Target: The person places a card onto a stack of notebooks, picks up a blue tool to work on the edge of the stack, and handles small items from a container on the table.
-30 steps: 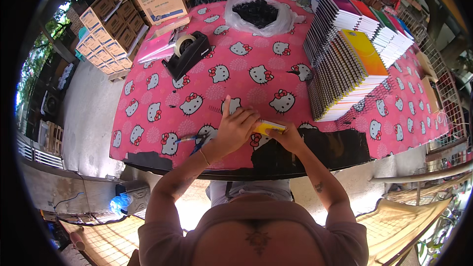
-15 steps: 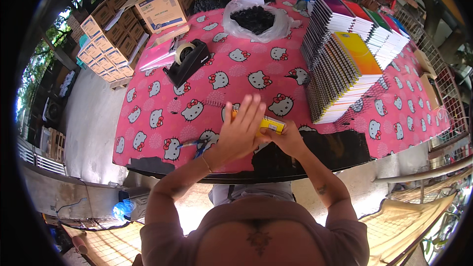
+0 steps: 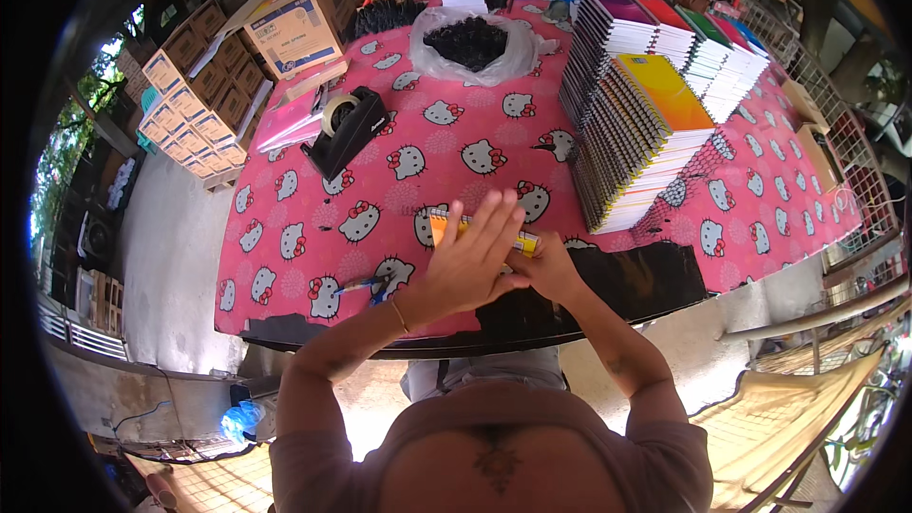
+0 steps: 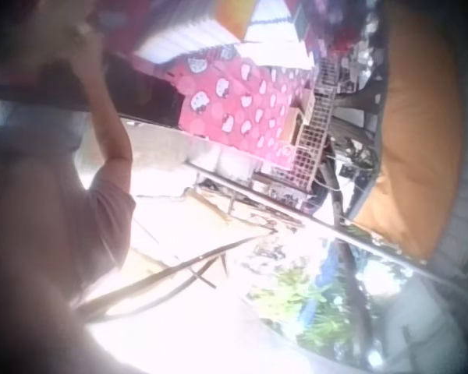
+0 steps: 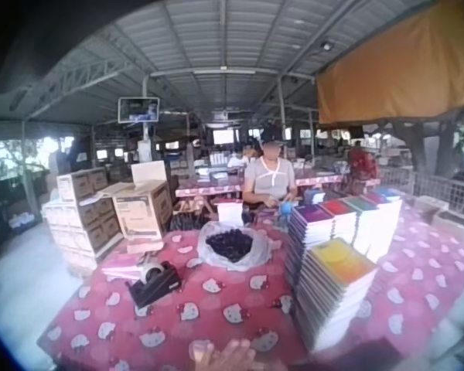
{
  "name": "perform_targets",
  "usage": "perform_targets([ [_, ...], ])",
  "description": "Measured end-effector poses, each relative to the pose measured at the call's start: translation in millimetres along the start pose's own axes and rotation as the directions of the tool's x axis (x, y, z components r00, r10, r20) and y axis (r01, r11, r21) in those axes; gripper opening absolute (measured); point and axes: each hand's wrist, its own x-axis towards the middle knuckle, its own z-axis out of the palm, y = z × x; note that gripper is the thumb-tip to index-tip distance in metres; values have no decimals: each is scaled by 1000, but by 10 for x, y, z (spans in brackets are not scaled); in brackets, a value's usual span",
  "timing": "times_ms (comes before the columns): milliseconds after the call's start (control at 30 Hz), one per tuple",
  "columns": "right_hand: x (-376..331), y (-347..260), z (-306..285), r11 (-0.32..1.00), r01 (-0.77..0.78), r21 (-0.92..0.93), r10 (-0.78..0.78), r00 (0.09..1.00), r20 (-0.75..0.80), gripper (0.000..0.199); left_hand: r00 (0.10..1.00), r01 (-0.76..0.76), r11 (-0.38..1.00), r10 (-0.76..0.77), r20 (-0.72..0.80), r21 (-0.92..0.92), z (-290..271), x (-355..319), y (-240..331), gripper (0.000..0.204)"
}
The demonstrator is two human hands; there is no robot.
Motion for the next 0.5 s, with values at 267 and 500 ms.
perform_targets([
  [267, 69, 788, -120, 988, -48, -148, 58, 996, 64, 22, 990, 40, 972, -70, -123, -231, 496, 45, -132, 28],
  [500, -102, 218, -456, 994, 67, -87, -67, 998, 8, 28, 964, 56, 944, -136, -227, -325, 451, 112, -30, 18],
])
